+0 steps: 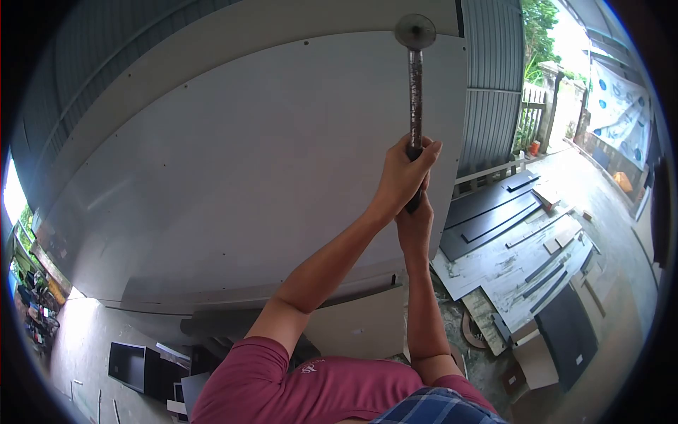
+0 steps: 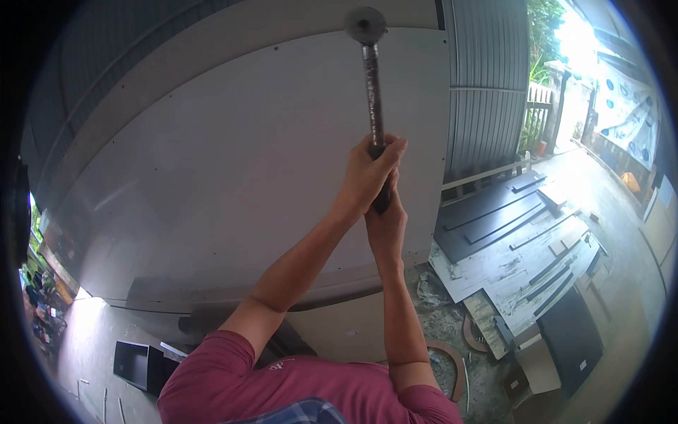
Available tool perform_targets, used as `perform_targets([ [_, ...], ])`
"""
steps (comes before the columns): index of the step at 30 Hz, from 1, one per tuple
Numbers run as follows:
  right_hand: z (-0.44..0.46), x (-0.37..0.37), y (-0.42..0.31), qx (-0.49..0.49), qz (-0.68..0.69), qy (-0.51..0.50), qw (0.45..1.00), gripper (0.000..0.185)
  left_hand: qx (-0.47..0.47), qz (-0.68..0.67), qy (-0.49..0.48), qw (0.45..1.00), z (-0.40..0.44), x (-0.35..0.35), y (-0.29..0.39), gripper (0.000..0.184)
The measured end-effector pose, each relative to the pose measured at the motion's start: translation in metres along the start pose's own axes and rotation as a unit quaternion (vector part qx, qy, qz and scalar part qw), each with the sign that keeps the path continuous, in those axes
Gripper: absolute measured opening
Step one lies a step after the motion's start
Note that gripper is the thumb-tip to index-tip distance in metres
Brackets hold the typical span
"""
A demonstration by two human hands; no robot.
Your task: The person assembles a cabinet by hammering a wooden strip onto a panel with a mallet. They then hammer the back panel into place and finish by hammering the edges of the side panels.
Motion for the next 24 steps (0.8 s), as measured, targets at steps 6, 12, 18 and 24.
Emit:
perform_targets([
  [6, 0.029, 0.013, 0.032, -0.005, 0.028, 0.001, 1.000, 0.035, 0.003, 0.019, 0.001, 1.000, 0.028, -0.015, -0.021, 0.028],
  [12, 0.036, 0.014, 0.037, -0.051, 0.090, -0.026, 0.994, 0.023, 0.023, 0.024, 0.011, 0.999, 0.039, -0.015, -0.038, 0.026],
  [18, 0.041, 0.016, 0.036, -0.053, 0.089, -0.036, 0.994, 0.024, 0.021, 0.044, 0.021, 0.999, 0.041, -0.019, -0.036, 0.025],
  [24, 0.051, 0.020, 0.052, -0.044, 0.088, -0.045, 0.994, 0.026, 0.017, 0.032, 0.021, 0.999, 0.047, -0.022, -0.045, 0.025],
])
Point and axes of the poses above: each hand's wrist, its own z-axis towards the middle knuckle, its own x-axis out of the back of the hand, y = z × x, the point moved 3 cm from there along z, towards the middle knuckle, and after that the axes turned 4 degrees about z, right-handed, at the moved point
